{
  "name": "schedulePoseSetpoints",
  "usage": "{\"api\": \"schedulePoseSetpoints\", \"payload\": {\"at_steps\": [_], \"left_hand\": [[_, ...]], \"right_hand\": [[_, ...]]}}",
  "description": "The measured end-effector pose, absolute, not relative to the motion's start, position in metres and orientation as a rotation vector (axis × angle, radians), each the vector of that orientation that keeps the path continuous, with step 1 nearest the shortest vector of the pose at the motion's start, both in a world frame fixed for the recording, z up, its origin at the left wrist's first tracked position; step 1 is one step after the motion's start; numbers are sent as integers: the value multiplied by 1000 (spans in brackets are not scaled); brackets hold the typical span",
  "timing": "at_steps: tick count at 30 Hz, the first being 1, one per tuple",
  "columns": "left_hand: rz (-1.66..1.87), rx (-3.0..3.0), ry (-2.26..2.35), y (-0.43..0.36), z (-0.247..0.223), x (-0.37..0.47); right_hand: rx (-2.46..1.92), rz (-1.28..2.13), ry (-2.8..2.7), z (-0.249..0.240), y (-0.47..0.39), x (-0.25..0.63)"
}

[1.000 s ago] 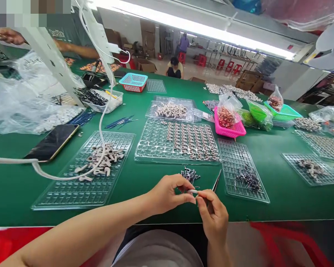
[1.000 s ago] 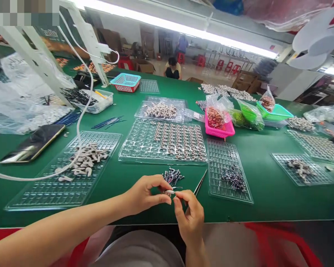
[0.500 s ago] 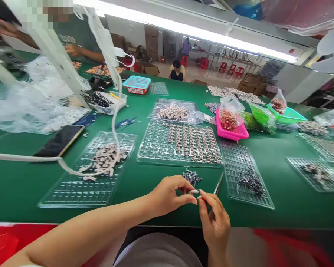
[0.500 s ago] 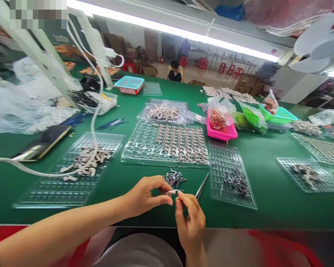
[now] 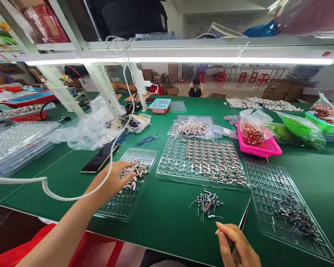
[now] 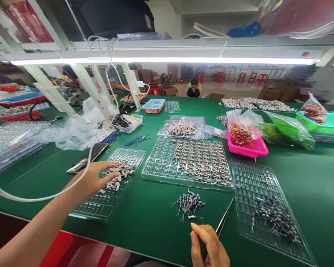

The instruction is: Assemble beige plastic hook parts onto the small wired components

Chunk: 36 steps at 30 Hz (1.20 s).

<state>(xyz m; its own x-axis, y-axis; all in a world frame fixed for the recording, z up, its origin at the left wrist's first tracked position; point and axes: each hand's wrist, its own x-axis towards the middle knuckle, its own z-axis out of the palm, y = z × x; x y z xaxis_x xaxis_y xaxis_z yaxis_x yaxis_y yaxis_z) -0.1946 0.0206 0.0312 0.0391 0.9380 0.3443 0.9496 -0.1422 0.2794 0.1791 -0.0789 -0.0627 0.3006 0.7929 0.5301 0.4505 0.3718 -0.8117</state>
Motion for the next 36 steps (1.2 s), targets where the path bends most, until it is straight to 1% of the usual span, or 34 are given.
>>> {"api": "schedulePoseSetpoints", "payload": {"at_steps": [3, 5, 9, 14, 17, 20, 24, 27, 30, 33, 36], "left_hand": [[-664, -2314, -1986, 34, 28, -186], [-645, -2474, -1888, 50, 31, -158], [-444, -2725, -1815, 104, 37, -86], [-206, -2762, -1959, 169, 27, -32], [-66, -2757, -2071, 185, 17, -22], [-18, -2747, -2148, 189, 9, -20], [-124, -2707, -2201, 184, 9, -18], [-328, -2663, -2188, 171, 17, -15], [-529, -2687, -2139, 141, 29, -11], [-668, -2850, -2098, 93, 38, -8], [-937, -3243, -2109, 42, 42, -3]], "right_hand": [[-1226, 332, -1348, -64, -79, 179], [-1224, 331, -1362, -63, -79, 179], [-1220, 345, -1403, -57, -80, 181], [-1189, 339, -1424, -55, -79, 182], [-1173, 364, -1446, -55, -79, 183], [-1140, 385, -1517, -52, -78, 186], [-1121, 381, -1597, -48, -78, 188], [-1133, 429, -1568, -47, -82, 191], [-1191, 441, -1557, -42, -83, 201], [-1346, 322, -1623, -32, -75, 217], [-1520, 268, -1795, -23, -56, 227]]}}
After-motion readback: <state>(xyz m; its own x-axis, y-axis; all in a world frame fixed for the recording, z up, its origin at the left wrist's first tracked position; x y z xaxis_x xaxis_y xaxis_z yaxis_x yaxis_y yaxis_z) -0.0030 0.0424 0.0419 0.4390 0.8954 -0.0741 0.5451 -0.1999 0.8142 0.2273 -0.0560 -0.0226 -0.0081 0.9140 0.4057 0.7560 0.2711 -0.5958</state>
